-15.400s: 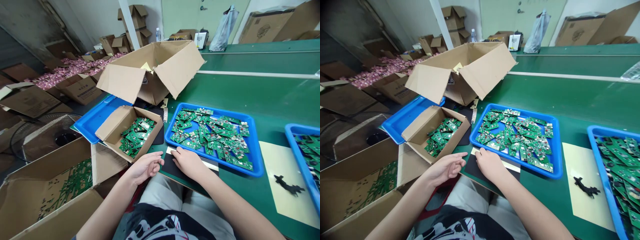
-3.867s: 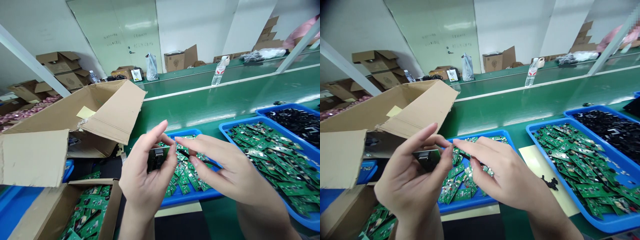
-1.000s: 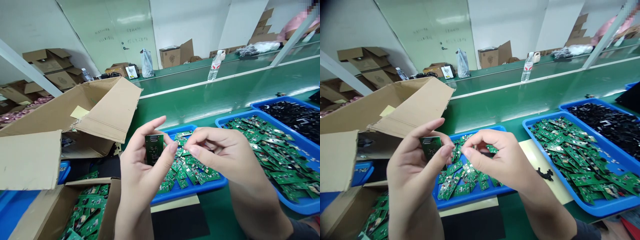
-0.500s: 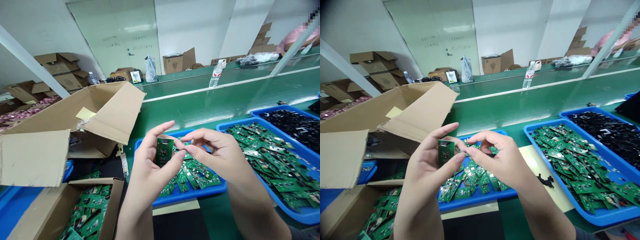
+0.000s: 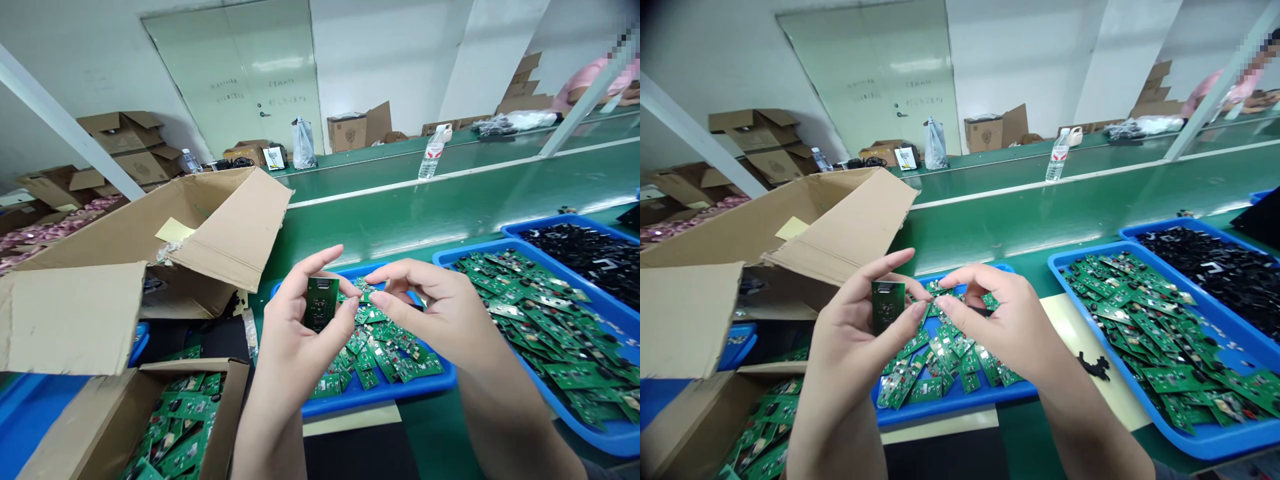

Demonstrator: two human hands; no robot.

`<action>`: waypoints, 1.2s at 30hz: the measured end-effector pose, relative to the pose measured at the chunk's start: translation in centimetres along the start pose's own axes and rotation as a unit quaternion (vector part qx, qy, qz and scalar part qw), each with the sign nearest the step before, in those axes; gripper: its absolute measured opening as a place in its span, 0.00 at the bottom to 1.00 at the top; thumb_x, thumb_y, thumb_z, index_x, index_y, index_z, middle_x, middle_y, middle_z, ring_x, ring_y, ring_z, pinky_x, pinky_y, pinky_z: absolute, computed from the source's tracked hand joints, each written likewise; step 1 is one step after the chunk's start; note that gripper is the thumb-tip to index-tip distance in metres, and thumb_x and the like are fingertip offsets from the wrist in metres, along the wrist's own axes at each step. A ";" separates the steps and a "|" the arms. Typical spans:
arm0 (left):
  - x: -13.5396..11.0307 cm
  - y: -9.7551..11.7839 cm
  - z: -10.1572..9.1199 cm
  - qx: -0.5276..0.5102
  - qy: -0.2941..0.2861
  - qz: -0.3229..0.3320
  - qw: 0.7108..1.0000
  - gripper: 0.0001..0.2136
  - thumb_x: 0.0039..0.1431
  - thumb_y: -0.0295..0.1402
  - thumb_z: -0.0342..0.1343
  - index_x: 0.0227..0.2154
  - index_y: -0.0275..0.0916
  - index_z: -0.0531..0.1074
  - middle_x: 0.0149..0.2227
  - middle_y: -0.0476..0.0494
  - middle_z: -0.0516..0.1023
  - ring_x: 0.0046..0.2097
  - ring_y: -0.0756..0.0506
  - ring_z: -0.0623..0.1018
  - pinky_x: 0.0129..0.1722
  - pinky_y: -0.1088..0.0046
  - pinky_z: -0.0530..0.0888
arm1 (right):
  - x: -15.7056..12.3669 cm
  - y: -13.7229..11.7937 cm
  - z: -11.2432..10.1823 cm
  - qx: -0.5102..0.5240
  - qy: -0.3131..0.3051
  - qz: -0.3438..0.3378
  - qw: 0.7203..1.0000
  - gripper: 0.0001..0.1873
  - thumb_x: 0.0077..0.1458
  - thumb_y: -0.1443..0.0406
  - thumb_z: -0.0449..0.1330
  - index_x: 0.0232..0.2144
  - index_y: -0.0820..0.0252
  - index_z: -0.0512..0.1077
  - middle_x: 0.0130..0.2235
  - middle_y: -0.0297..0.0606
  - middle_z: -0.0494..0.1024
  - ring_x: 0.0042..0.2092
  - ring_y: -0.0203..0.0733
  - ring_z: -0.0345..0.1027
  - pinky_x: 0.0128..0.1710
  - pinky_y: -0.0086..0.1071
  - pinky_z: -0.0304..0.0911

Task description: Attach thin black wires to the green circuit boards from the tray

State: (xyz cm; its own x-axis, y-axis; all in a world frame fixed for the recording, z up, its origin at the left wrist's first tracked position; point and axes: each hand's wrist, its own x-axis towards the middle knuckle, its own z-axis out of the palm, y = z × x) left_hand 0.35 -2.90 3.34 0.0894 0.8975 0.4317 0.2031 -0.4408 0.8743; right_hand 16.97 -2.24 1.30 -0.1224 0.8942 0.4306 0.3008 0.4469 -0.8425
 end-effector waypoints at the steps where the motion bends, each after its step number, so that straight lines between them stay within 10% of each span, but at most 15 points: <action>1: 0.0 0.0 0.0 0.001 -0.005 0.001 1.000 0.19 0.54 0.25 0.59 0.50 0.41 0.69 0.31 0.49 0.76 0.34 0.50 0.75 0.32 0.78 0.73 | 0.0 0.0 0.0 -0.002 0.002 0.001 1.000 0.06 0.53 0.65 0.61 0.35 0.58 0.75 0.22 0.30 0.65 0.23 0.33 0.59 0.23 0.26 0.58; 15: 0.1 -0.3 -0.1 0.022 0.017 -0.002 1.000 0.16 0.56 0.30 0.58 0.48 0.42 0.70 0.33 0.47 0.76 0.23 0.54 0.69 0.21 0.78 0.67 | -0.2 0.0 -0.2 0.007 -0.045 -0.036 0.998 0.19 0.54 0.66 0.60 0.48 0.55 0.68 0.30 0.32 0.65 0.33 0.37 0.64 0.34 0.30 0.65; 36: 0.3 -0.4 -0.1 -0.007 -0.005 -0.019 1.000 0.18 0.55 0.26 0.59 0.49 0.40 0.69 0.30 0.51 0.75 0.31 0.53 0.74 0.32 0.79 0.72 | -0.4 0.4 0.2 0.016 -0.105 -0.037 0.994 0.21 0.59 0.71 0.51 0.54 0.49 0.61 0.36 0.34 0.68 0.38 0.35 0.67 0.35 0.27 0.67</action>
State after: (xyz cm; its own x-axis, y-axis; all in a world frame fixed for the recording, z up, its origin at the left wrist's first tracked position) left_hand 0.18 -2.47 3.16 0.0916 0.9135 0.3965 0.1923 -0.4069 0.8930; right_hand 16.99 -2.43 0.74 -0.3382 0.8433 0.4178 0.2532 0.5091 -0.8226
